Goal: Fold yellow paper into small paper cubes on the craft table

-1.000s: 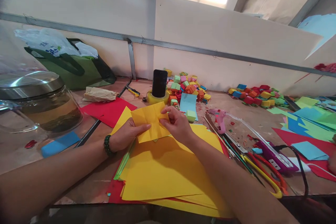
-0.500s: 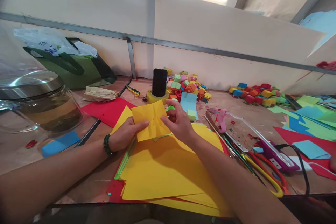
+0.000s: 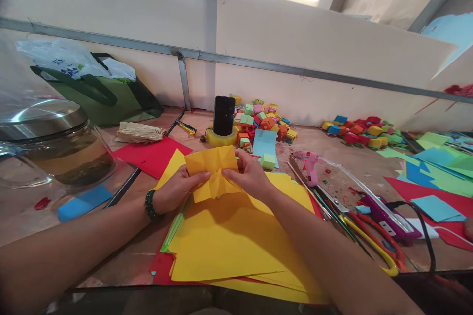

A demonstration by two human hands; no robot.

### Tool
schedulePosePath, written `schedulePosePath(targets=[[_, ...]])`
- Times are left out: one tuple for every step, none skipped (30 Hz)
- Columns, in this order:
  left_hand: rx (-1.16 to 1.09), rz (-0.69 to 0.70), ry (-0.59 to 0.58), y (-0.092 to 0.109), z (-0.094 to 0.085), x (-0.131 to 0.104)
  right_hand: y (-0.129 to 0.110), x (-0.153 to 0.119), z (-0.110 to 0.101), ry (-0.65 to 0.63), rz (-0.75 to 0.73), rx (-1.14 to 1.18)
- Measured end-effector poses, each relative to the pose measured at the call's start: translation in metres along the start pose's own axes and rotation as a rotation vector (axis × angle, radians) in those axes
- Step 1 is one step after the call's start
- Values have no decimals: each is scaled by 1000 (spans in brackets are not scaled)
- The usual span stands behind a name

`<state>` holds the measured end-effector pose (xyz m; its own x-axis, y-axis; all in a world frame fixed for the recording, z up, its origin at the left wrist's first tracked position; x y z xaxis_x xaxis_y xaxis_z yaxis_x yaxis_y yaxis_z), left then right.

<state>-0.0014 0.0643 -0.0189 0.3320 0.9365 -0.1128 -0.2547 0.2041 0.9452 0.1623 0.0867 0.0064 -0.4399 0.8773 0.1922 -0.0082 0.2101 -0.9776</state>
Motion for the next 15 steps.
schedulePosePath(targets=[[2, -1, -10, 0, 1, 0, 0, 0, 0, 10, -4, -8], [0, 2, -21, 1, 1, 0, -1, 0, 0, 19, -13, -20], [-6, 4, -26, 1, 2, 0, -2, 0, 1, 26, -25, -34], [-10, 3, -22, 1, 1, 1, -3, -1, 1, 31, -39, -50], [-8, -2, -9, 1, 1, 1, -4, -1, 2, 35, -56, -66], [0, -8, 10, 1, 0, 1, -4, -2, 2, 41, -73, -81], [8, -16, 28, 1, -1, 2, -5, -2, 2, 47, -86, -97], [15, -27, 36, 0, -2, 2, -5, -3, 2, 52, -93, -112], [18, -34, 34, 0, -2, 1, -4, -3, 3, 53, -92, -122], [17, -40, 25, 1, -2, 1, -4, -3, 3, 49, -85, -125], [13, -44, 14, 1, -1, 0, -3, -3, 3, 47, -79, -121], [10, -45, 2, 1, 0, 0, -1, -3, 3, 43, -75, -112], [5, -43, -10, 2, 1, -1, 0, -3, 2, 36, -74, -100], [-2, -36, -21, 2, 1, -1, 1, -3, 1, 26, -73, -92], [-14, -25, -24, 3, 2, -1, 3, -2, 0, 20, -78, -95]])
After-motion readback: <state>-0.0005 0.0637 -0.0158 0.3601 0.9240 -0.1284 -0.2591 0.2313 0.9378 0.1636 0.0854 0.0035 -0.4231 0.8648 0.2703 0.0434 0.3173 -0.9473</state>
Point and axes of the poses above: each hand's wrist, its own x-axis towards the middle knuckle, its own z-axis out of the palm, y = z × x, the point moved 3 cm from there along x, towards the middle knuckle, and after that the axes turned 5 degrees about -z, right-handed, at the moved point
